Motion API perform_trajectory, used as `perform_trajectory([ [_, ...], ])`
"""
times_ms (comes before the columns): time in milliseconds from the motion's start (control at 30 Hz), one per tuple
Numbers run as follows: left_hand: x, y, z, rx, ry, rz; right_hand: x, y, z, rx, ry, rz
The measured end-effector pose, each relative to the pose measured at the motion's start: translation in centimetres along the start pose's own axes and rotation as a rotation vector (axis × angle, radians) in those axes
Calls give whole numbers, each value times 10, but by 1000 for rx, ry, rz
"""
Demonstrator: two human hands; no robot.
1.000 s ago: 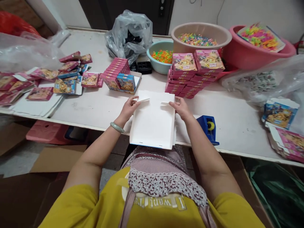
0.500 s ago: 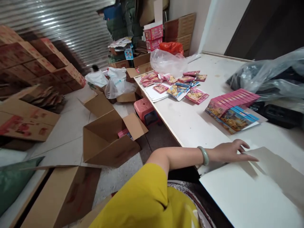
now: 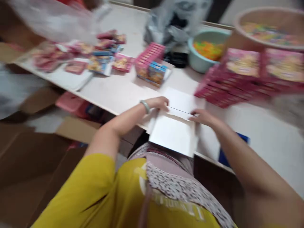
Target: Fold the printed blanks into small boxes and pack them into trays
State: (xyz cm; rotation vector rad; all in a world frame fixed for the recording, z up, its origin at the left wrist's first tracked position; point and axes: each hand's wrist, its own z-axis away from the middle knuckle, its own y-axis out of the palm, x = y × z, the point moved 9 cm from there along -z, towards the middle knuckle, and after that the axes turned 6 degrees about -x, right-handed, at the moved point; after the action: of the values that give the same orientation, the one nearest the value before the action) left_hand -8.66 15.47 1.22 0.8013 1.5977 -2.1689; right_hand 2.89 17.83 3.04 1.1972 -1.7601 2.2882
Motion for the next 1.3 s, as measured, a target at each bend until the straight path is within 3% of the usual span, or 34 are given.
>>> perform_trajectory([
  [67,-8,1,-13,-61,61,-279,-47,-25,24,35,153,232],
  [167,-25,10,-18,-102,170,-538,-68,-33,27,107,237,443],
  [267,-36,19,-14,-78,241,-631,-52,-22,14,205,58,555],
  [333,-40,22,-14,-58,274,-662,-40,-16,14,271,-116,622],
  [400,-42,24,-16,-47,286,-689,-36,-15,18,287,-197,644],
  [533,-45,28,-20,-56,300,-716,-37,-17,23,243,-188,655],
  [800,-48,45,-17,-111,327,-764,-44,2,28,139,-148,792],
  [933,-47,32,-12,-140,257,-703,-44,-4,30,121,-159,782],
  [1133,-57,-1,-1,-172,263,-617,-25,-21,27,111,-145,751],
  [1300,-53,6,-6,-84,231,-678,-22,-10,20,144,-97,761],
])
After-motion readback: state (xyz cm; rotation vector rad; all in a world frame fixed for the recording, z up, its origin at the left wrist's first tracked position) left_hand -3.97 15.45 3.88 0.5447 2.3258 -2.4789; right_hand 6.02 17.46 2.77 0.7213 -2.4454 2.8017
